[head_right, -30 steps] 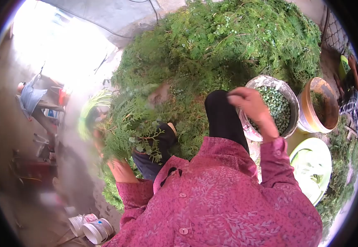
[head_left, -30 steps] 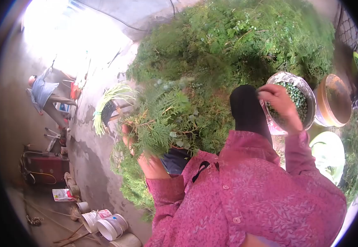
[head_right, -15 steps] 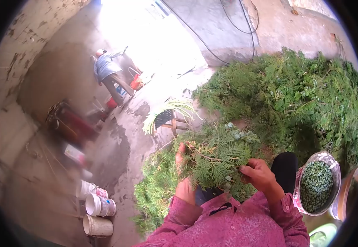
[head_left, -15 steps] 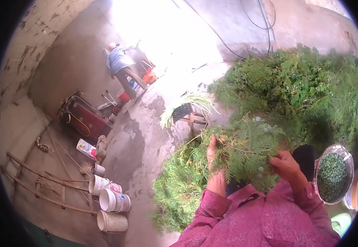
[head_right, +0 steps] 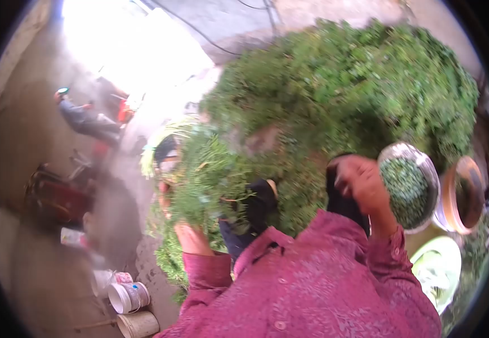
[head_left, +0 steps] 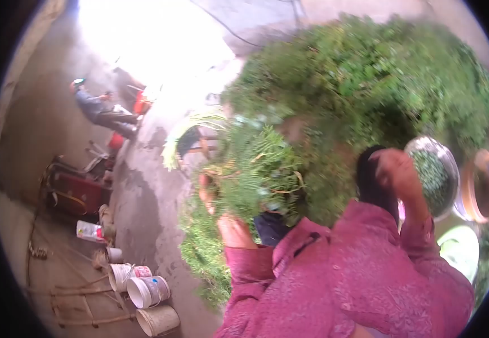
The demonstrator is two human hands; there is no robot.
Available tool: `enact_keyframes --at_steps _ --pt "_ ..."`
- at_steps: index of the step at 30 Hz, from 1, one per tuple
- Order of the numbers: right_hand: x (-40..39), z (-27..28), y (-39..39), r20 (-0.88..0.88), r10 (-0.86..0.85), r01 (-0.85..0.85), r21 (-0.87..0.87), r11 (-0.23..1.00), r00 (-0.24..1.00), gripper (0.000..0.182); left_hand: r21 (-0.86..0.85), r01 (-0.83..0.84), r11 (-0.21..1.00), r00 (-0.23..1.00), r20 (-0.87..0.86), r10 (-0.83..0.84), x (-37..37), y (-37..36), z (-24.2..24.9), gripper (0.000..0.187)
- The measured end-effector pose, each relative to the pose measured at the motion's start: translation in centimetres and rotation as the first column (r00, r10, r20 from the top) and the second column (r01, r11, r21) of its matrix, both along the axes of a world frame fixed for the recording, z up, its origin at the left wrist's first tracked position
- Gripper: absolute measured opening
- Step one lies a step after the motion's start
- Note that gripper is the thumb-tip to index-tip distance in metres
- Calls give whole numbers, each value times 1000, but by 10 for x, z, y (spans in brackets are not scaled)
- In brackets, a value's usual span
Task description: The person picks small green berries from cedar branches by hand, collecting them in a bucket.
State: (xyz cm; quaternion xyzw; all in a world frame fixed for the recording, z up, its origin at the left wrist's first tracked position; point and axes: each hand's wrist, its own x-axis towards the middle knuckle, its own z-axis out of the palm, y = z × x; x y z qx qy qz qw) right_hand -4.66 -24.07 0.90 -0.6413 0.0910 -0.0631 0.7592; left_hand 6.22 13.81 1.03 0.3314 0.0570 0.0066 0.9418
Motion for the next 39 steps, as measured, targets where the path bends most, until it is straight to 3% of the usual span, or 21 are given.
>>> enact_keyframes --at_steps 2,4,5,6,7,8,9,10,11,12,14,17,19,21,23,25,27,37,39 --pt "-16 -9 -44 70 -362 366 -66 928 930 17 41 -35 999 999 -3 35 -13 -16 16 55" --pt "-34 -43 -100 184 -559 588 -282 758 808 18 -140 137 981 988 87 -125 -4 -28 23 54" --pt "-45 -58 -124 163 -611 595 -518 615 775 20 -148 148 978 987 76 -138 -3 -35 26 54" --pt "-59 -76 -141 181 -552 417 -843 340 814 24 -182 174 968 981 124 -153 -3 -41 30 54" --pt "-70 -88 -150 158 -491 169 -985 -21 857 29 -214 198 957 972 171 -163 -3 -45 30 55" --pt "-73 -87 -147 129 -496 140 -990 -14 859 33 -95 169 981 958 249 -140 13 -41 16 54" --pt "-75 -87 -141 97 -500 110 -994 -5 861 37 -99 175 980 959 241 -147 15 -35 0 54" --pt "-68 -96 -140 133 -452 182 -981 67 882 39 -91 173 981 974 166 -157 12 -38 2 52" --pt "-56 -63 -113 -30 -445 204 -859 469 895 37 -79 174 982 982 89 -167 8 -42 6 51" --pt "-44 -37 -87 -64 -360 223 -681 698 931 32 -113 122 986 992 1 -123 3 -57 18 49" --pt "-18 -9 -43 51 -148 156 -402 902 988 27 -107 162 981 985 68 -156 3 -62 19 48" --pt "7 34 18 319 113 24 -394 919 941 22 -42 167 985 980 116 -161 7 -60 11 47" --pt "22 50 46 515 273 44 -522 852 813 21 18 130 991 987 96 -132 6 -59 10 47" --pt "30 50 67 512 326 27 -565 825 795 24 3 135 991 991 -8 -135 0 -61 15 43" --pt "36 47 80 504 399 50 -665 745 766 27 29 97 995 995 -9 -97 0 -57 9 42" --pt "39 45 86 478 414 13 -666 745 775 26 51 60 997 998 -4 -60 -1 -57 7 41" --pt "41 43 90 366 424 -14 -744 668 828 26 111 12 994 998 54 -18 -4 -61 9 39" --pt "48 32 96 377 435 2 -757 653 818 25 72 50 996 999 11 -51 -13 -75 28 37" --pt "43 33 100 283 421 -67 -760 646 862 21 110 -23 994 999 -27 26 -10 -70 21 34"
